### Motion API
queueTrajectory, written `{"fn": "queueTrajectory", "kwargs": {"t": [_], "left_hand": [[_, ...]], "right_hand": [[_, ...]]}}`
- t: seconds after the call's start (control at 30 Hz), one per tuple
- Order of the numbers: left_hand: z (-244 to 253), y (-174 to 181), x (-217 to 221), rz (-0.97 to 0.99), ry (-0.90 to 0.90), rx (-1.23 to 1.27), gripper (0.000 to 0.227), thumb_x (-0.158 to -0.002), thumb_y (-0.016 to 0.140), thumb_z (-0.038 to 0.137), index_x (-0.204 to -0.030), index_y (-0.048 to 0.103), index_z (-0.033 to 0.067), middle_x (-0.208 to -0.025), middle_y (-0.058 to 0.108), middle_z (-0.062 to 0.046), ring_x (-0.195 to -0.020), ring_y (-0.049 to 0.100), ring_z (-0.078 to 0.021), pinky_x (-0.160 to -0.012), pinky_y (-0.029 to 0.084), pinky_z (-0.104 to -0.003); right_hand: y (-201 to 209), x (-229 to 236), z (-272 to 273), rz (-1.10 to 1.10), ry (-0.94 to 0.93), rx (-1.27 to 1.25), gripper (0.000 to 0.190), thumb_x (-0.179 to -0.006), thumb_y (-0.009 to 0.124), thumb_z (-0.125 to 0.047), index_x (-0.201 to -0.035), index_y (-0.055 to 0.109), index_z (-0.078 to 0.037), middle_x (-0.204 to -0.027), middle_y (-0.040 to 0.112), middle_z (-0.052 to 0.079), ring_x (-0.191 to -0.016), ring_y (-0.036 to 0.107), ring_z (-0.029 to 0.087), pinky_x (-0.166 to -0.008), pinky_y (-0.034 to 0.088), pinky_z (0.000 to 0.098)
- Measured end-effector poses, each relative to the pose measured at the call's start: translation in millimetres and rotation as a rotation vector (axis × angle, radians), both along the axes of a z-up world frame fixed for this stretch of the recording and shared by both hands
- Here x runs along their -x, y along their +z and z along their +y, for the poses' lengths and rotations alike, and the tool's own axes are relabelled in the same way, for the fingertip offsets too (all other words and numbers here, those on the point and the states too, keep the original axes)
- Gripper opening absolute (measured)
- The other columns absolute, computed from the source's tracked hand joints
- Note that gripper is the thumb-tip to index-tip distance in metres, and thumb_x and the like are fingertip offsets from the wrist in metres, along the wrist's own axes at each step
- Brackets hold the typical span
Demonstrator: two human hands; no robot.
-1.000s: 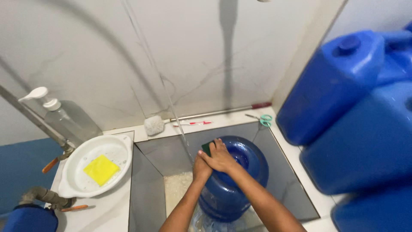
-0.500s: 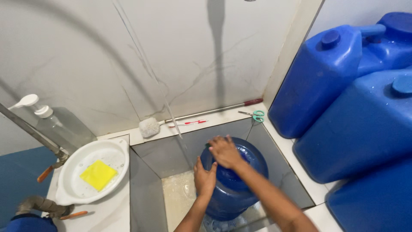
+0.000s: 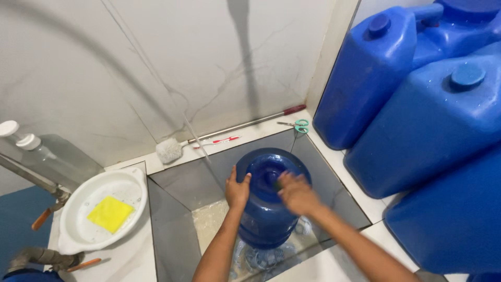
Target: The person cleans large plastic water containers by scrubbing the exterior with a sponge, rinsing them under a tap, and scrubbing the interior with a brush. The person handles both blue and purple containers, repeating the cleaning process for each one.
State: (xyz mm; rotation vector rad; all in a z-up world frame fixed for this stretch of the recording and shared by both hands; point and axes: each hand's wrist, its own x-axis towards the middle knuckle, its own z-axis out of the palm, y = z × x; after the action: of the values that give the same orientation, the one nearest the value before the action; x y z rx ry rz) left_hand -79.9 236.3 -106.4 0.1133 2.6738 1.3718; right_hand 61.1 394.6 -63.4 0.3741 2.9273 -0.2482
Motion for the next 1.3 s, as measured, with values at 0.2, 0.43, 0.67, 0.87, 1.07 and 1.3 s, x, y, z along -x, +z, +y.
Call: {"fn": "queueTrajectory", "kwargs": {"t": [0.2, 0.43, 0.67, 0.87, 1.07, 1.3], "left_hand": [[11.7, -3.6, -10.7, 0.092, -0.031, -0.017, 0.077, -0.082, 0.078, 0.048, -0.151, 0.050, 0.0268, -0.135, 0.059, -0.023, -0.125, 0.058, -0.0407, -0.105, 0.048, -0.046], [-20.7, 16.8, 25.6, -0.018, -0.102, -0.056, 0.074, -0.082, 0.076, 0.047, -0.149, 0.053, 0.0268, -0.135, 0.063, -0.018, -0.125, 0.062, -0.0366, -0.105, 0.049, -0.044], [-53.7, 9.1, -19.8, -0.031, 0.017, -0.150, 0.072, -0.087, 0.072, 0.044, -0.152, 0.047, 0.0293, -0.147, 0.052, -0.015, -0.131, 0.056, -0.0344, -0.108, 0.047, -0.041], [-80.9, -1.5, -39.6, -0.124, 0.294, -0.190, 0.073, -0.090, 0.067, 0.041, -0.155, 0.040, 0.0272, -0.144, 0.052, -0.015, -0.132, 0.056, -0.0331, -0.110, 0.045, -0.042], [-104.0, -19.4, -51.4, -0.162, 0.528, -0.247, 0.073, -0.091, 0.066, 0.042, -0.156, 0.039, 0.0221, -0.144, 0.048, -0.021, -0.132, 0.054, -0.0378, -0.112, 0.043, -0.044], [-118.2, -17.6, -57.9, -0.143, 0.569, -0.276, 0.075, -0.090, 0.068, 0.045, -0.155, 0.039, 0.0211, -0.147, 0.048, -0.021, -0.137, 0.049, -0.0389, -0.115, 0.039, -0.045]], "right_hand": [[5.8, 38.5, 11.3, 0.247, -0.105, -0.011, 0.070, -0.104, 0.039, -0.040, -0.157, 0.024, 0.004, -0.166, 0.020, 0.025, -0.157, 0.017, 0.038, -0.127, 0.013, 0.0466], [-11.7, -25.1, -42.4, 0.231, 0.173, 0.218, 0.058, -0.104, 0.038, -0.035, -0.151, 0.040, -0.001, -0.162, 0.035, 0.016, -0.152, 0.027, 0.027, -0.125, 0.017, 0.0426], [-28.0, 35.1, 82.8, 0.536, 0.032, 0.410, 0.039, -0.105, 0.046, -0.019, -0.141, 0.058, -0.009, -0.156, 0.048, 0.012, -0.147, 0.040, 0.032, -0.122, 0.032, 0.0432], [-4.0, 218.9, 99.2, 0.802, 0.231, -0.159, 0.035, -0.100, 0.057, -0.020, -0.133, 0.061, -0.010, -0.144, 0.058, 0.015, -0.140, 0.047, 0.039, -0.113, 0.036, 0.0502], [-5.4, 317.1, -22.6, 0.069, 0.578, 0.660, 0.023, -0.089, 0.057, -0.009, -0.098, 0.076, -0.001, -0.091, 0.078, 0.018, -0.084, 0.076, 0.030, -0.081, 0.061, 0.0403], [19.9, 332.1, -79.4, -0.629, 0.452, 0.875, 0.027, -0.087, 0.054, -0.001, -0.102, 0.077, 0.001, -0.098, 0.078, 0.015, -0.086, 0.077, 0.022, -0.079, 0.065, 0.0351]]}}
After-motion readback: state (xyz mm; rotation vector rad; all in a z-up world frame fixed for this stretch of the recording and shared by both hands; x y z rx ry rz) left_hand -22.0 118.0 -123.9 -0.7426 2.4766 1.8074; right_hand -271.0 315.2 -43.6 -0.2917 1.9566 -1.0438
